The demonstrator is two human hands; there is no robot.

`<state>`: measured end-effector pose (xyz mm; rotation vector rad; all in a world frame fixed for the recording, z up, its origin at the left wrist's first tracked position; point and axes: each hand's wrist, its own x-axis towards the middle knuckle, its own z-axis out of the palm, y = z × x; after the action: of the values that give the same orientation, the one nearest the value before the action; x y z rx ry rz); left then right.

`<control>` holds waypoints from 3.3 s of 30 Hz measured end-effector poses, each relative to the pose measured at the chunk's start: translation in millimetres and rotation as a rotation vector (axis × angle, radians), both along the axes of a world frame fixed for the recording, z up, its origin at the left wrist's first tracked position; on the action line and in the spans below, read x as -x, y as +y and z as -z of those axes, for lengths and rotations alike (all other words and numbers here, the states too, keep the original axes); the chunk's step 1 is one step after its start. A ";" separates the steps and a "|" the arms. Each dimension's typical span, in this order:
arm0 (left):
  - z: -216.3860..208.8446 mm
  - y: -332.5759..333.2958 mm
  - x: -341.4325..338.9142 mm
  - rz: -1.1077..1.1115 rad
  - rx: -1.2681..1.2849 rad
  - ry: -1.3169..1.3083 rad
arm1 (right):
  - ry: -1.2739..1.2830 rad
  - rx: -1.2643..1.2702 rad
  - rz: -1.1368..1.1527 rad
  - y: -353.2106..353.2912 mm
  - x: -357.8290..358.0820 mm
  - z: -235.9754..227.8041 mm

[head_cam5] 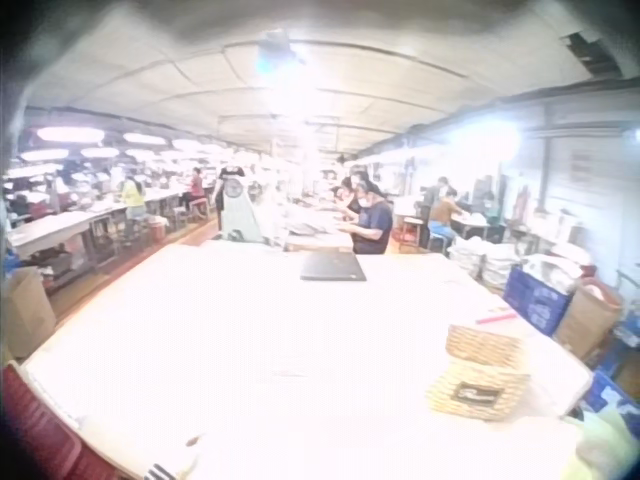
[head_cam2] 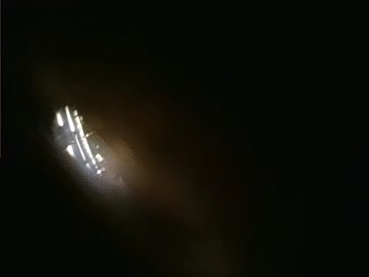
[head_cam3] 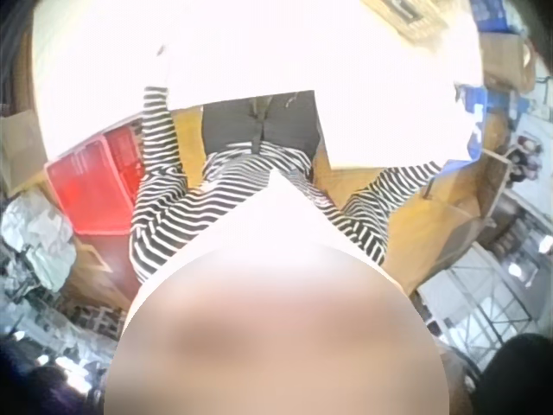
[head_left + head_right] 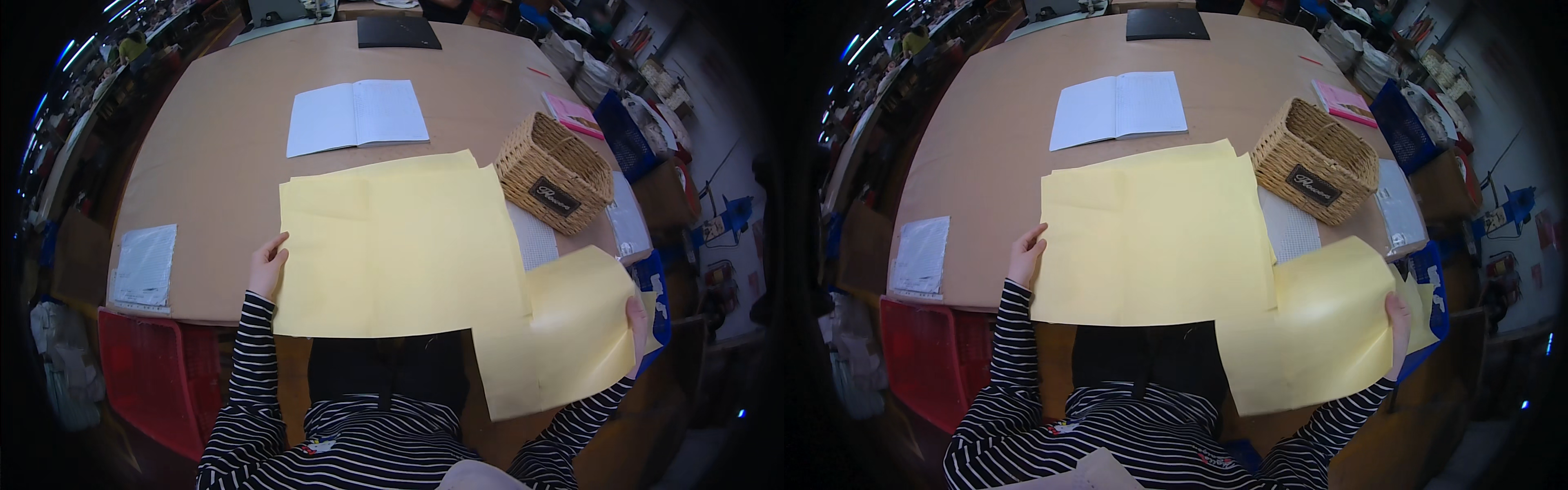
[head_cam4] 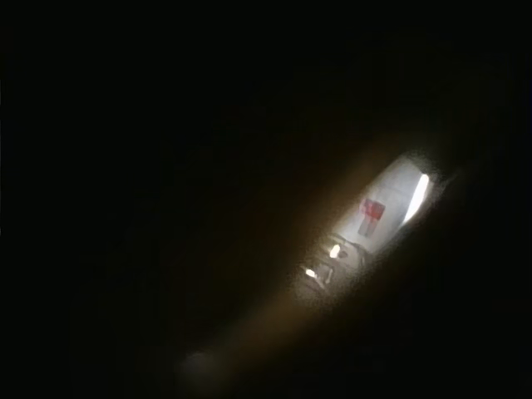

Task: The person retrieves yellow paper sheets from a blue crate, stacks them on a table, and uses a utility knife to cut the sheets into smaller pieces. The cut pieces are placed into a wicker basket.

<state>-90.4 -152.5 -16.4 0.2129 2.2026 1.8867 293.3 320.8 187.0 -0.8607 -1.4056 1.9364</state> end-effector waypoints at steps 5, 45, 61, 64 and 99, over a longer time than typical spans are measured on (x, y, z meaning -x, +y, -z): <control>-26.1 -2.7 -6.6 -0.001 0.431 0.326 | 0.081 -0.288 0.065 -26.7 -4.5 -40.5; -123.5 85.5 -152.9 0.555 -0.768 -0.341 | 0.003 -0.261 -1.046 -159.9 140.2 38.4; -49.6 -6.6 -46.2 -0.011 -0.243 -0.118 | -0.308 -0.331 -0.382 -0.1 167.9 115.5; -16.8 -5.0 -37.2 0.034 -0.015 0.029 | -0.465 -0.607 -0.359 12.6 175.4 153.3; -129.9 -13.1 14.6 -0.175 -0.333 0.629 | 0.394 -0.558 -0.339 -65.2 211.6 35.0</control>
<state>-104.9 -165.6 113.5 0.7908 2.2948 2.5534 81.7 255.6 151.9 0.0196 -1.7807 1.6698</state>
